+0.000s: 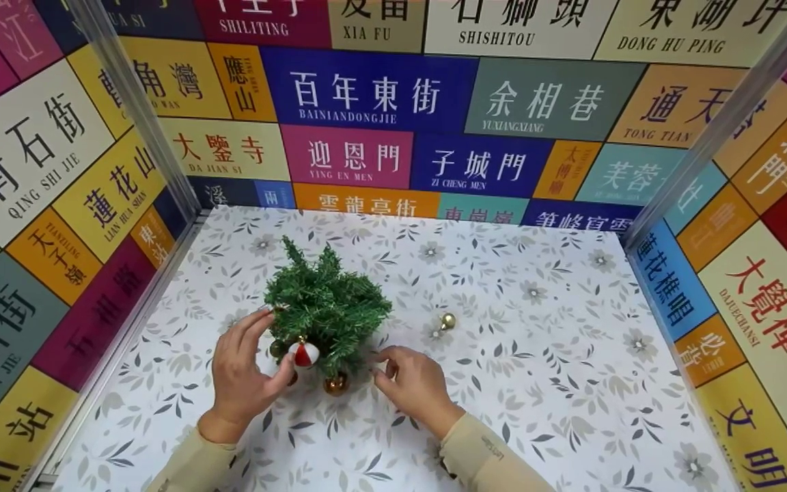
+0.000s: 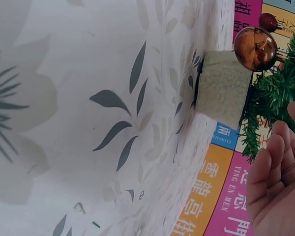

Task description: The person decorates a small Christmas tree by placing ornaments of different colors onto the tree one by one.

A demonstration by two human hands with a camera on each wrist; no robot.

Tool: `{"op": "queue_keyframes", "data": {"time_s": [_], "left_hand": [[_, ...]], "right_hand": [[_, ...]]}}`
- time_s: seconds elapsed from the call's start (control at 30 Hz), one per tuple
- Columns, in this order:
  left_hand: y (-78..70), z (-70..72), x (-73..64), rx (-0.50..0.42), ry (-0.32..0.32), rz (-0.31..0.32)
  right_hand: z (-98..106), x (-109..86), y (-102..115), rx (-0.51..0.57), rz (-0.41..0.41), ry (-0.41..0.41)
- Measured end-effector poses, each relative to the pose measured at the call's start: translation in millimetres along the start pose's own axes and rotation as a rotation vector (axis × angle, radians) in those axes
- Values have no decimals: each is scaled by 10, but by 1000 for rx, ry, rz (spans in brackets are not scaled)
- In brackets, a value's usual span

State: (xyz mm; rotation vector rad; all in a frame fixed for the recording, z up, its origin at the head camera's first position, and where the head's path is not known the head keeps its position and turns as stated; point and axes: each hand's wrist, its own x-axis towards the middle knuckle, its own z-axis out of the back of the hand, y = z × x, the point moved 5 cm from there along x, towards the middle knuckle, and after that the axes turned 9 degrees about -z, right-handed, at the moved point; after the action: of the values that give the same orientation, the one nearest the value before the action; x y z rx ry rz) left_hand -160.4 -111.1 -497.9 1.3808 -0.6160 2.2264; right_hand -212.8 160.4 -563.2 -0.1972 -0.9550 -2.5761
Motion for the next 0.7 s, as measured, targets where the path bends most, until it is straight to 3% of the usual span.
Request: {"op": "queue_keyframes", "data": {"time_s": [0.4,0.7], "left_hand": [[78,-118,50,-92,165,278],[91,-190,89,-76,207,301]], "right_hand": [[23,-29,-87,-8,-24,0],[79,-28,-198,-40,-39,-17]]}}
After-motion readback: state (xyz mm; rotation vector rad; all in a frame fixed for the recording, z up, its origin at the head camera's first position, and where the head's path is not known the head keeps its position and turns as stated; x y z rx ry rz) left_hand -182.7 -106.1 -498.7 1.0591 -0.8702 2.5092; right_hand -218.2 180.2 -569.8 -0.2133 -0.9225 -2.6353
